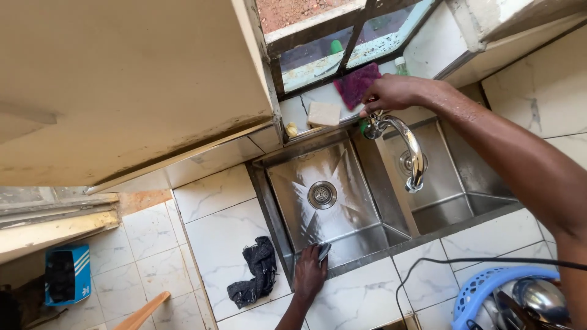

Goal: Cleaning a double-basin stainless steel sink by scrubbing with a cloth and rinsing with water.

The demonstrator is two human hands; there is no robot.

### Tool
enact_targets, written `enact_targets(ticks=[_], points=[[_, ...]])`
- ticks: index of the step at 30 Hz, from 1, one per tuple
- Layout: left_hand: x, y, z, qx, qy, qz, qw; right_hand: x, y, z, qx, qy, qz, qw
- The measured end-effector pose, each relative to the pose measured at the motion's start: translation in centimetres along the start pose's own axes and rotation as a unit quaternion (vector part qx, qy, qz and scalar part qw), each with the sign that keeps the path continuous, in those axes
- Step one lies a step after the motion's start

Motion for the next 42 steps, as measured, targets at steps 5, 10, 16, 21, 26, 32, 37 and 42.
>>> enact_targets(ticks=[5, 10, 16, 21, 26, 32, 37, 42], points=[[-0.1, 0.1, 0.1, 0.003, -0.003, 0.0, 1.0, -0.9, 0.7, -0.3, -0.036, -0.009, 0.023, 0.999], [-0.8, -0.8, 0.0, -0.005, 0.0, 0.006, 1.0, -3.6, 4.9, 2.7, -0.189, -0.05, -0.129, 0.972], [-0.6, -1.3, -0.8, 0.036, -0.115, 0.122, 0.985, -4.8, 26.8, 9.4, -0.535, 0.125, -0.486, 0.68], [0.2, 4.0, -3.2, 0.175, -0.218, 0.224, 0.934, 3.5, 43.0, 6.1, -0.183, -0.036, -0.546, 0.817], [-4.0, 4.3, -3.7, 0.194, -0.154, 0.271, 0.93, 8.9, 43.5, 6.1, -0.189, 0.037, -0.592, 0.783], [-13.9, -10.5, -0.9, 0.295, -0.073, 0.409, 0.86, 10.0, 34.9, 9.6, -0.19, 0.0, -0.628, 0.755], [-14.0, -14.9, -3.6, 0.371, -0.004, 0.526, 0.765, 7.8, 27.5, 12.3, -0.225, -0.096, -0.709, 0.661], [-9.7, -10.6, -7.7, 0.276, -0.052, -0.175, 0.944, -4.3, 41.3, -3.8, -0.248, -0.039, -0.636, 0.73]])
Point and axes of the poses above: each hand's wrist, its own z-axis away from the middle knuckle, its own y-axis out of the palm, x = y × z, the point moved 5 cm from there along -z, towards the middle knuckle, and after that the axes turned 12 degrees about -y, right-handed, at the moved point
